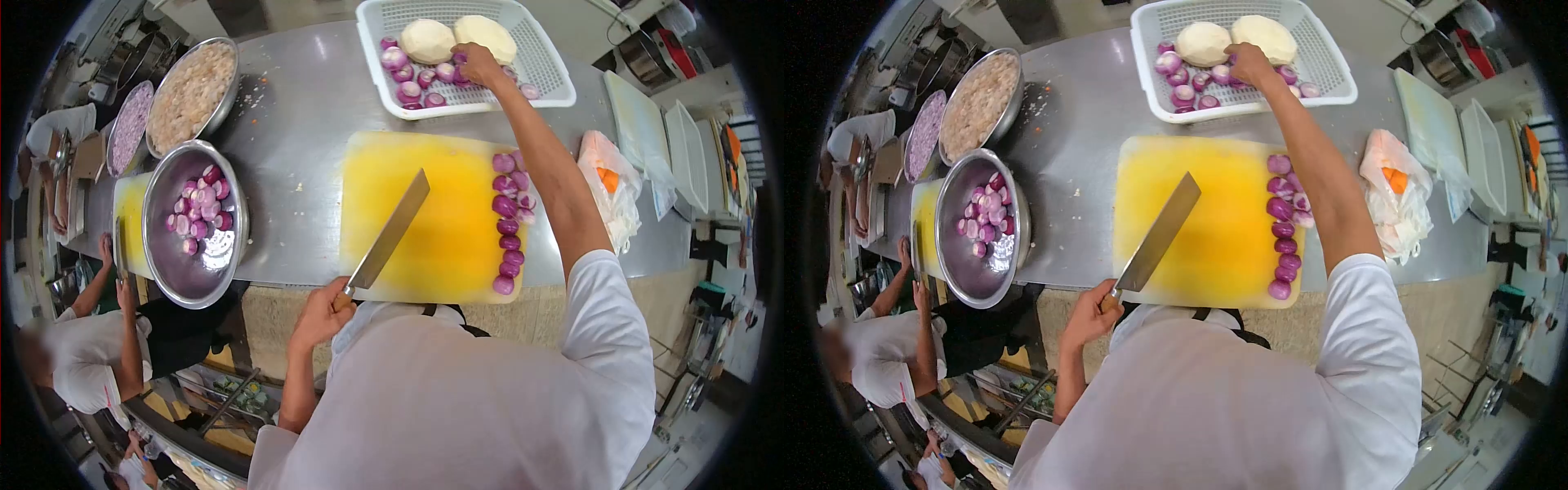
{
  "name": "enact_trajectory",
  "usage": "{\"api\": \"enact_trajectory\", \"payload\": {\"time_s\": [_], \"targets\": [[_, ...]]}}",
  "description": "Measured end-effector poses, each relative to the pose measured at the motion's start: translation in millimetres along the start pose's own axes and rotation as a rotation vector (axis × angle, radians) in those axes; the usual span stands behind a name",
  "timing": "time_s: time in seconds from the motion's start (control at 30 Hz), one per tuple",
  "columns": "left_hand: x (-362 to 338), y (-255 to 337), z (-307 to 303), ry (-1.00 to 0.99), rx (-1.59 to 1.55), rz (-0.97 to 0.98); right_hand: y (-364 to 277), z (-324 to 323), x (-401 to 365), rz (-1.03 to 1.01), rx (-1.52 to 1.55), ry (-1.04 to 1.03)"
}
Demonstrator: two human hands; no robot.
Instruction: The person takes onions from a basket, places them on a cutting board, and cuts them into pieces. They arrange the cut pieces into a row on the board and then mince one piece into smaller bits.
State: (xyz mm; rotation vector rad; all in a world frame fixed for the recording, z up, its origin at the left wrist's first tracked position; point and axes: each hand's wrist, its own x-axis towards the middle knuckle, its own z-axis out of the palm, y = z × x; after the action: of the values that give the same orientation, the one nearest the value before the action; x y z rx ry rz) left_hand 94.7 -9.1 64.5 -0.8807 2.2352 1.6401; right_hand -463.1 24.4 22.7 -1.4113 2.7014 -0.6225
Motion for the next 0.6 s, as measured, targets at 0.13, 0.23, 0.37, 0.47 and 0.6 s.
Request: {"api": "enact_trajectory", "payload": {"time_s": [0.13,0.23,0.37,0.47,0.6], "targets": [[-11,-1,-9,0.040,0.093,0.032,-48,16,17,-0.007,0.087,-0.161],[-9,-2,-15,0.044,0.111,0.029,-68,34,27,-0.057,0.142,-0.175],[-8,4,-25,0.018,0.133,0.024,-77,70,52,-0.159,0.051,-0.070],[-9,8,-25,0.006,0.143,0.009,-79,74,53,-0.094,-0.054,-0.099],[-8,-17,-13,0.069,0.047,0.073,-96,19,5,0.028,0.421,0.153]]}}
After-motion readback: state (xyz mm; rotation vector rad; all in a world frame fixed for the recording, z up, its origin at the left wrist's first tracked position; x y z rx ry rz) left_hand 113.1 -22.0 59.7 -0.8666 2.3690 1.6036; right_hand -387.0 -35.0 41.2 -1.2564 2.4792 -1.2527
